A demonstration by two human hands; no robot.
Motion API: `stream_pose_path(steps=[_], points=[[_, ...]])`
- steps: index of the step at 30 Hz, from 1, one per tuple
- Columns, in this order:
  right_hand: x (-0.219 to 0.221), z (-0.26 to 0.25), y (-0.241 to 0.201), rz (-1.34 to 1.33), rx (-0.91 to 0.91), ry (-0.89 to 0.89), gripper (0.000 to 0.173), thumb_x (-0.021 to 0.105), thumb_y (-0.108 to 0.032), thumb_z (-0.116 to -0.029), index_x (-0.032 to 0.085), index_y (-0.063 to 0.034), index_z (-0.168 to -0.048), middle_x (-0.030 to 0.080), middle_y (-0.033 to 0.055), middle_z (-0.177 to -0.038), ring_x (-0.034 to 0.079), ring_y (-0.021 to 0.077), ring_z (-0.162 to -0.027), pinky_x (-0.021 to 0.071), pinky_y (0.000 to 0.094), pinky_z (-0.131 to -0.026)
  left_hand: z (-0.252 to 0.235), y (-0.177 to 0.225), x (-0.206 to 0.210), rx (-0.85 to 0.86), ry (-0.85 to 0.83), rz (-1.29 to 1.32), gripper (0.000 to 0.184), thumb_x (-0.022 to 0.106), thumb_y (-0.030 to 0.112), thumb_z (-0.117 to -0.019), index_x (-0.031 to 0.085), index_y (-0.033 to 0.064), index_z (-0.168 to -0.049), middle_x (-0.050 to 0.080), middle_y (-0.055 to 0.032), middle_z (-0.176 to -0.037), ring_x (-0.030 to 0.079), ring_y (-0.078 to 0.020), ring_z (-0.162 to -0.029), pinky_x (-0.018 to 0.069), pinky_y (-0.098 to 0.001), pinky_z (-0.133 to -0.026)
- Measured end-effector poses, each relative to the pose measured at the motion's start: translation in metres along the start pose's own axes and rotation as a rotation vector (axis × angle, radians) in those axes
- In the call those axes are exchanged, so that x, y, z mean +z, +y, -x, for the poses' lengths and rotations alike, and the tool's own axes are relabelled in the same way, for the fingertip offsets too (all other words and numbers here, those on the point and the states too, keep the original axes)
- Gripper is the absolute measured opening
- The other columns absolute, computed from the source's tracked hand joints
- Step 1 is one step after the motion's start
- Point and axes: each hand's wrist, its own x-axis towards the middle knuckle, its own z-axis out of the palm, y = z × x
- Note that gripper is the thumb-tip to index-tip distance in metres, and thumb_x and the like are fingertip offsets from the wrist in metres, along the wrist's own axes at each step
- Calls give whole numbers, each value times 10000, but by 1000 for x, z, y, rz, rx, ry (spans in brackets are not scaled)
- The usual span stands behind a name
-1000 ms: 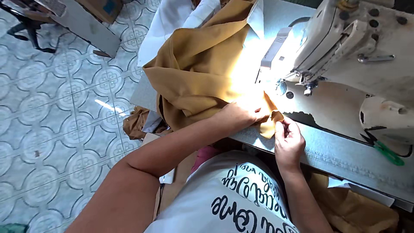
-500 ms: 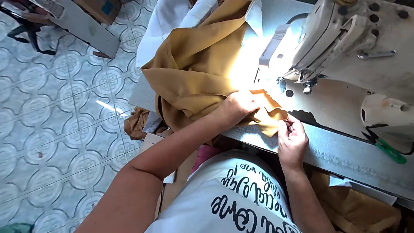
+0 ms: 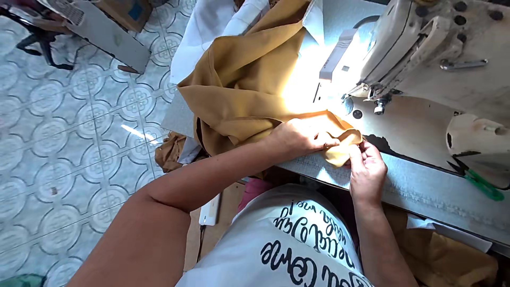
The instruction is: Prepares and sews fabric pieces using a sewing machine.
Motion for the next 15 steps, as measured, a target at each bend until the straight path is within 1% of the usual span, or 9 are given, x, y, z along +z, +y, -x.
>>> stream_pose_path(steps=[3,5,7,8,10,12,13,15], points=[[1,1,1,31,-27,-7,186,598,-44,-997,624,1,-1176,712,1,-895,685,25,-710,591,204,-628,-3,2,-1,-58,-34,-5,377,522,26,-1015,693,191,-1308,669,-139,-917,669,-314,-837,550,-402,-692],[1,3,2,77,-83,-16,191,609,-41,-988,624,13,-1171,712,7,-905,687,19,-745,594,204,-672,-5,2,0,-94,-47,21,402,526,14,-1007,674,182,-1340,667,-149,-938,666,-332,-865,546,-414,-689],[3,6,4,141,-149,-9,187,610,-41,-974,622,27,-1147,691,13,-879,662,2,-737,573,185,-679,-6,0,2,-109,-56,16,416,520,7,-1007,664,182,-1355,693,-153,-975,679,-343,-892,556,-423,-708],[4,8,4,169,-179,-6,212,618,-45,-969,622,43,-1161,686,24,-878,652,-3,-739,563,174,-685,-6,-1,3,-110,-58,12,427,521,-1,-1002,667,189,-1356,698,-151,-983,677,-344,-899,557,-422,-716],[7,11,5,214,-229,-12,281,641,-62,-958,619,63,-1209,697,59,-926,658,3,-766,563,165,-707,-7,-1,3,-120,-101,-4,483,512,-33,-990,648,215,-1381,684,-147,-1007,657,-342,-928,540,-415,-720],[9,15,7,272,-268,-26,339,671,-83,-944,624,73,-1241,689,116,-1018,662,34,-798,565,174,-723,-10,1,0,-144,-188,-34,547,505,-61,-985,603,247,-1427,665,-144,-1071,632,-343,-977,513,-409,-691],[10,17,7,324,-294,-32,351,683,-100,-935,637,64,-1241,676,131,-1047,651,48,-791,559,175,-708,-10,2,0,-145,-196,-45,543,512,-61,-982,612,254,-1413,660,-138,-1086,626,-337,-990,500,-401,-671],[13,19,8,489,-346,-34,345,698,-150,-923,685,17,-1225,666,143,-1062,639,93,-755,554,209,-663,-9,1,3,-131,-158,-34,443,528,-38,-987,671,212,-1324,653,-132,-1082,621,-330,-1002,492,-398,-661]])
